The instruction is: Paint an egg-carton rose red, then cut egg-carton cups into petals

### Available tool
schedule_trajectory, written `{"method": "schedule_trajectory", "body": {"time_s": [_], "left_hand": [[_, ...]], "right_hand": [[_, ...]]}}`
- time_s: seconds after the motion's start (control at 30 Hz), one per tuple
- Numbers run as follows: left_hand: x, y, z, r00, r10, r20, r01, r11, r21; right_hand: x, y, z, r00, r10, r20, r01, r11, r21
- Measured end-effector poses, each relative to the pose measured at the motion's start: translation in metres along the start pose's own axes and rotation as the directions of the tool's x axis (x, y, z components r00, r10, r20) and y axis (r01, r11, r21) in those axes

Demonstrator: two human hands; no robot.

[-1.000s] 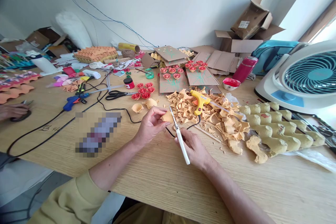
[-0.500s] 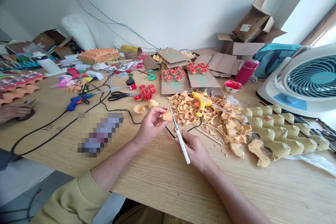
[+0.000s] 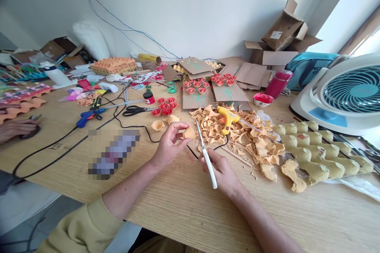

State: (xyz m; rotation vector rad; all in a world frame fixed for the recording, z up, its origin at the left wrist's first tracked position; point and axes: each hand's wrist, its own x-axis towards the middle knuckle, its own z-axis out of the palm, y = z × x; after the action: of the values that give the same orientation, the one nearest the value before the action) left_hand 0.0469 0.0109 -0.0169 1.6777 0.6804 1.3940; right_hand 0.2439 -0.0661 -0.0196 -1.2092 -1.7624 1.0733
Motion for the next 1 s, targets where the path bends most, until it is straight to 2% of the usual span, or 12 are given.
{"method": "schedule_trajectory", "body": {"time_s": [0.23,0.33,0.4,0.47,0.57,0.63,0.7,0.8,0.87,0.93,1.0], "left_hand": [[0.001,-0.005,-0.001,1.0,0.011,-0.018,-0.009,0.997,0.083],[0.002,-0.009,-0.001,0.998,-0.062,-0.02,0.062,0.998,0.005],[0.003,-0.01,-0.002,0.989,-0.143,-0.02,0.14,0.983,-0.118],[0.003,-0.009,-0.006,0.967,-0.254,-0.018,0.239,0.932,-0.273],[-0.003,-0.007,-0.015,0.907,-0.421,-0.006,0.371,0.806,-0.461],[-0.011,-0.003,-0.024,0.87,-0.493,-0.004,0.419,0.743,-0.522],[-0.02,0.002,-0.035,0.848,-0.53,-0.015,0.44,0.72,-0.537],[-0.033,0.011,-0.051,0.825,-0.562,-0.05,0.464,0.727,-0.506],[-0.039,0.016,-0.061,0.831,-0.544,-0.112,0.451,0.779,-0.435],[-0.043,0.019,-0.071,0.864,-0.476,-0.162,0.411,0.854,-0.319],[-0.047,0.02,-0.079,0.906,-0.395,-0.151,0.353,0.904,-0.243]], "right_hand": [[-0.001,0.001,0.0,1.0,0.022,0.002,-0.022,1.0,0.013],[-0.003,0.003,-0.002,0.999,0.034,-0.021,-0.034,0.999,-0.025],[-0.004,0.003,-0.003,0.999,0.034,-0.024,-0.035,0.998,-0.044],[-0.005,0.003,-0.004,1.0,0.017,-0.019,-0.018,0.999,-0.047],[-0.007,0.003,-0.005,1.0,-0.004,-0.005,0.004,1.0,-0.03],[-0.008,0.005,-0.005,1.0,-0.011,-0.002,0.011,0.999,-0.036],[-0.008,0.008,-0.004,1.0,-0.005,-0.018,0.004,0.998,-0.058],[-0.006,0.01,-0.001,1.0,-0.005,-0.007,0.005,0.997,-0.079],[-0.005,0.007,0.0,1.0,-0.012,0.002,0.012,0.996,-0.083],[-0.004,0.002,0.001,1.0,-0.021,-0.003,0.021,0.996,-0.083],[-0.004,-0.002,0.0,1.0,-0.024,-0.005,0.024,0.995,-0.095]]}}
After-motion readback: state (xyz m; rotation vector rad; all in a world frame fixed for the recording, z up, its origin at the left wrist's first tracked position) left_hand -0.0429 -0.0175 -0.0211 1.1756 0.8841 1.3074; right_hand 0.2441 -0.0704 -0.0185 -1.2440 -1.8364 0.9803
